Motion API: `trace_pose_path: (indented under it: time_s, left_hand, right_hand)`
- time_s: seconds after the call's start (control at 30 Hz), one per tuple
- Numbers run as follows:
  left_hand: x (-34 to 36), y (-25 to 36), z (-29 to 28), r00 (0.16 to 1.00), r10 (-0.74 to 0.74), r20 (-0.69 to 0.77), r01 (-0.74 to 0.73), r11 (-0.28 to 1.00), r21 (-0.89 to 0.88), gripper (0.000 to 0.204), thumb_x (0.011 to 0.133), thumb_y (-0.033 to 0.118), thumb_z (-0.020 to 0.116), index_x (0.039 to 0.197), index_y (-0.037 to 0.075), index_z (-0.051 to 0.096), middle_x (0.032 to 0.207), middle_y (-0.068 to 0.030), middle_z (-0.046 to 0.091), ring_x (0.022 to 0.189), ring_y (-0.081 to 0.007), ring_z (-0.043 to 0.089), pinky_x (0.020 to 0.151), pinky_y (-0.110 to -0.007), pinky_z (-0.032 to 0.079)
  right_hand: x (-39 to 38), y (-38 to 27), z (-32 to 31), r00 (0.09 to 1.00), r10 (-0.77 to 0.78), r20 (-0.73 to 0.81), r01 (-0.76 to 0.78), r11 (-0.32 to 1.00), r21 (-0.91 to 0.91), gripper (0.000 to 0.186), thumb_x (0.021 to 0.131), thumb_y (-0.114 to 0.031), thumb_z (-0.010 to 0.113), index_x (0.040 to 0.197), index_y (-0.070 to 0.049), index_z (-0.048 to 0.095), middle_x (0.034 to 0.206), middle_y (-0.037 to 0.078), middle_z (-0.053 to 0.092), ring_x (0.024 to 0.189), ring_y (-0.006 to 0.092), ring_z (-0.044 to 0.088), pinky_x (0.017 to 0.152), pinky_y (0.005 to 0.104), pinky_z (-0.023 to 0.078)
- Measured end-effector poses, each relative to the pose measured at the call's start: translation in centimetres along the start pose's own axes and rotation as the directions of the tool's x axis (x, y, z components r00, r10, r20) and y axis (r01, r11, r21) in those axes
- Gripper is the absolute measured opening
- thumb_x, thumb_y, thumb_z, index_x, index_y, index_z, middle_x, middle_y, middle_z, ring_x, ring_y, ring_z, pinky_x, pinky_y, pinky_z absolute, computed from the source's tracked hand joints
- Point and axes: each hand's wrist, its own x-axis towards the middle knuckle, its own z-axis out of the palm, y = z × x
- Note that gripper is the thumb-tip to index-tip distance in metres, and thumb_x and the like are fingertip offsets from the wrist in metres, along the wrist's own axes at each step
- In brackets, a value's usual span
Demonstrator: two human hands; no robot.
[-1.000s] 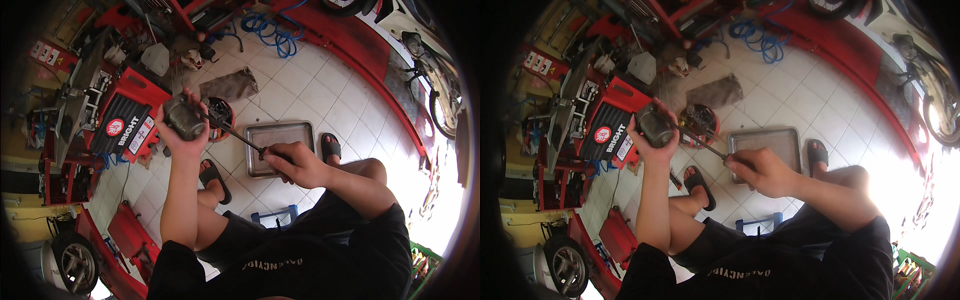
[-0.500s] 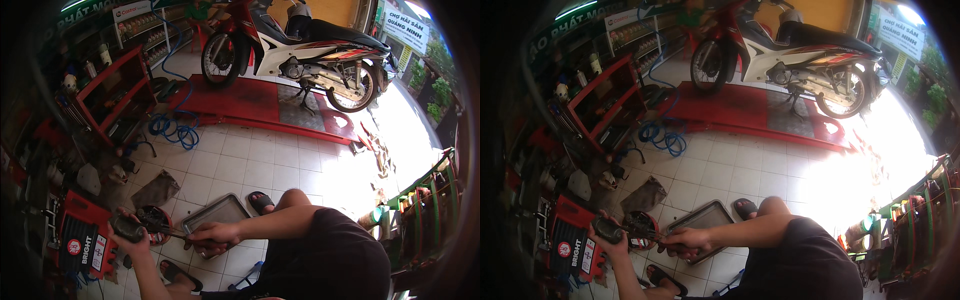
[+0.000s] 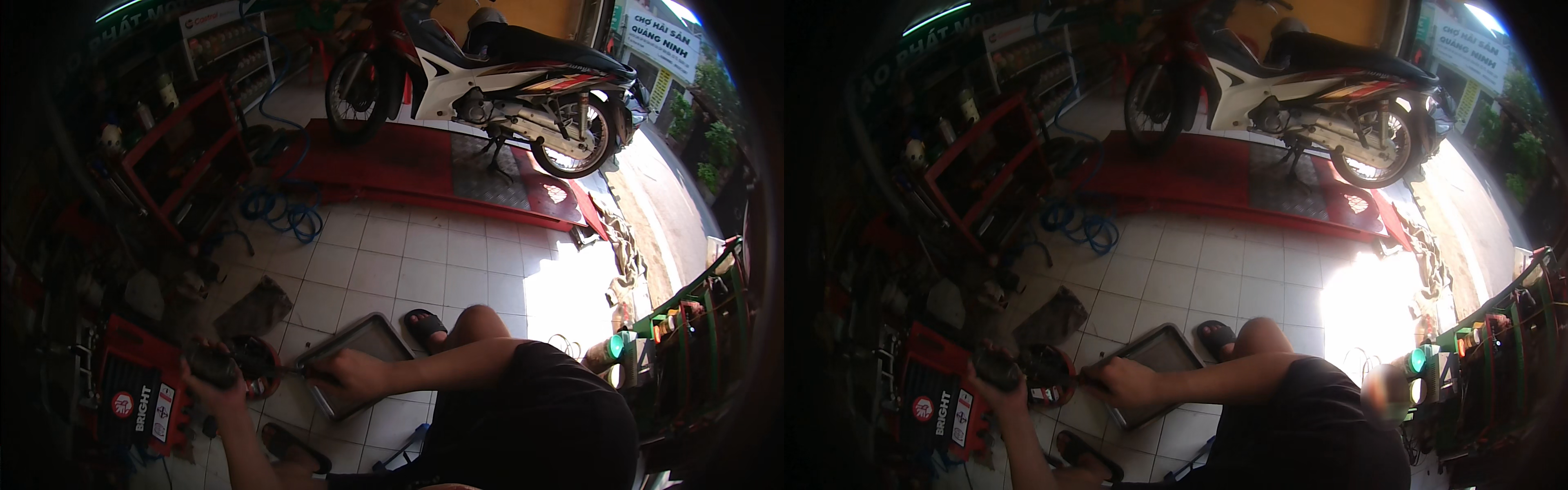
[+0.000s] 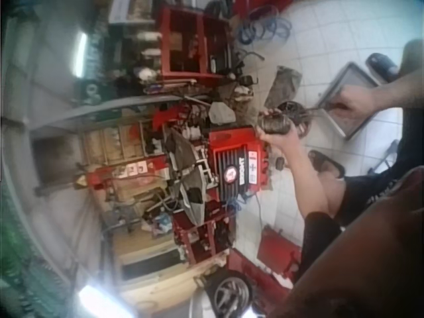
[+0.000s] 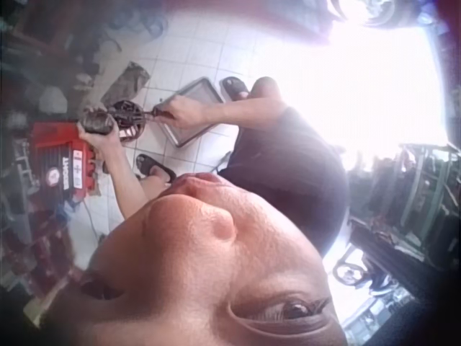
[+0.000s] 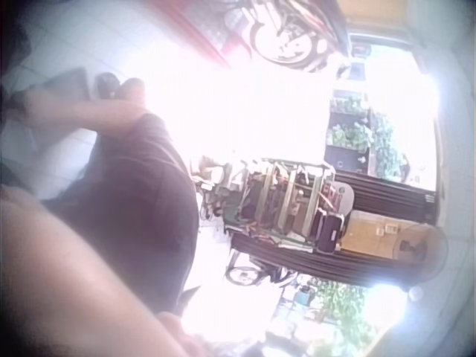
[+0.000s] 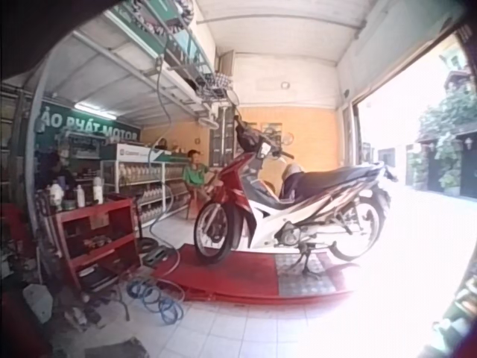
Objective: The person sits on a low stool in a workshop, using a screwdriver to disassemble a cylindrical mechanical part. They remove screws and internal components, placing them into a metal tray on the floor. The person continues to manipulate the part and its contents with the tool.
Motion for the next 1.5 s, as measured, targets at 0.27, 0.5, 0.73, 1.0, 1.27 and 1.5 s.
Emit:
trace_pose_path:
  time_s: [0.27, 0.5, 0.73, 1.0, 1.27, 1.5]
  left_hand:
    - [0.3, -1.4, 0.1, 0.998, -0.062, 0.005, 0.062, 0.998, -0.010, 0.042, 0.095, 0.043, 0.059, 0.116, 0.006, 0.062, 0.101, -0.0065, 0.066, 0.091, -0.0207, 0.067, 0.078, -0.033, 0.056]
    - [1.0, -1.9, 0.1, 0.993, -0.094, -0.074, 0.090, 0.994, -0.057, 0.045, 0.093, 0.038, 0.060, 0.122, 0.004, 0.059, 0.112, -0.0106, 0.067, 0.094, -0.0242, 0.066, 0.085, -0.036, 0.056]
    - [0.8, -3.2, 0.4, 0.980, -0.162, -0.112, 0.154, 0.985, -0.075, 0.048, 0.093, 0.041, 0.059, 0.122, 0.002, 0.059, 0.110, -0.0105, 0.066, 0.095, -0.0251, 0.066, 0.087, -0.039, 0.055]
    - [0.7, -4.8, 1.1, 0.950, -0.267, -0.164, 0.242, 0.958, -0.156, 0.049, 0.095, 0.045, 0.058, 0.118, 0.002, 0.061, 0.094, -0.0117, 0.065, 0.082, -0.0235, 0.063, 0.080, -0.039, 0.054]
    - [1.3, -5.6, 0.3, 0.942, -0.302, -0.148, 0.286, 0.950, -0.122, 0.043, 0.094, 0.039, 0.060, 0.121, 0.007, 0.059, 0.111, -0.0095, 0.068, 0.081, -0.0248, 0.066, 0.079, -0.040, 0.056]
    - [-0.4, -5.3, 1.3, 0.950, -0.309, 0.038, 0.310, 0.951, -0.017, 0.052, 0.090, 0.041, 0.063, 0.123, 0.001, 0.058, 0.121, -0.0098, 0.065, 0.105, -0.0318, 0.066, 0.085, -0.041, 0.059]
  right_hand:
    - [0.8, 2.5, -1.7, 0.995, -0.085, -0.045, 0.085, 0.996, 0.007, 0.036, 0.100, -0.033, 0.057, 0.117, -0.002, 0.065, 0.097, 0.019, 0.071, 0.086, 0.0385, 0.069, 0.080, 0.0467, 0.056]
    - [0.8, 2.2, -0.9, 0.938, 0.236, 0.253, -0.326, 0.847, 0.420, 0.048, 0.105, -0.042, 0.053, 0.124, 0.001, 0.064, 0.092, 0.013, 0.067, 0.074, 0.0225, 0.066, 0.076, 0.0369, 0.056]
    - [0.2, 1.5, -1.6, 0.934, 0.228, 0.275, -0.335, 0.824, 0.456, 0.048, 0.098, -0.039, 0.064, 0.129, -0.003, 0.059, 0.088, 0.012, 0.069, 0.073, 0.0250, 0.068, 0.070, 0.0415, 0.056]
    - [-0.1, 1.2, -1.3, 0.978, 0.072, 0.197, -0.091, 0.992, 0.090, 0.041, 0.096, -0.032, 0.066, 0.125, -0.003, 0.060, 0.089, 0.015, 0.071, 0.083, 0.0292, 0.071, 0.077, 0.0416, 0.056]
    - [1.0, 3.4, 0.0, 0.860, 0.146, 0.489, -0.479, 0.563, 0.673, 0.038, 0.108, -0.025, 0.044, 0.125, 0.005, 0.059, 0.117, 0.014, 0.066, 0.097, 0.0228, 0.068, 0.088, 0.0385, 0.057]
    - [2.0, 2.2, -2.1, 0.851, 0.322, 0.414, -0.460, 0.837, 0.296, 0.034, 0.087, -0.020, 0.078, 0.105, 0.008, 0.071, 0.090, 0.015, 0.073, 0.092, 0.0199, 0.071, 0.083, 0.0315, 0.055]
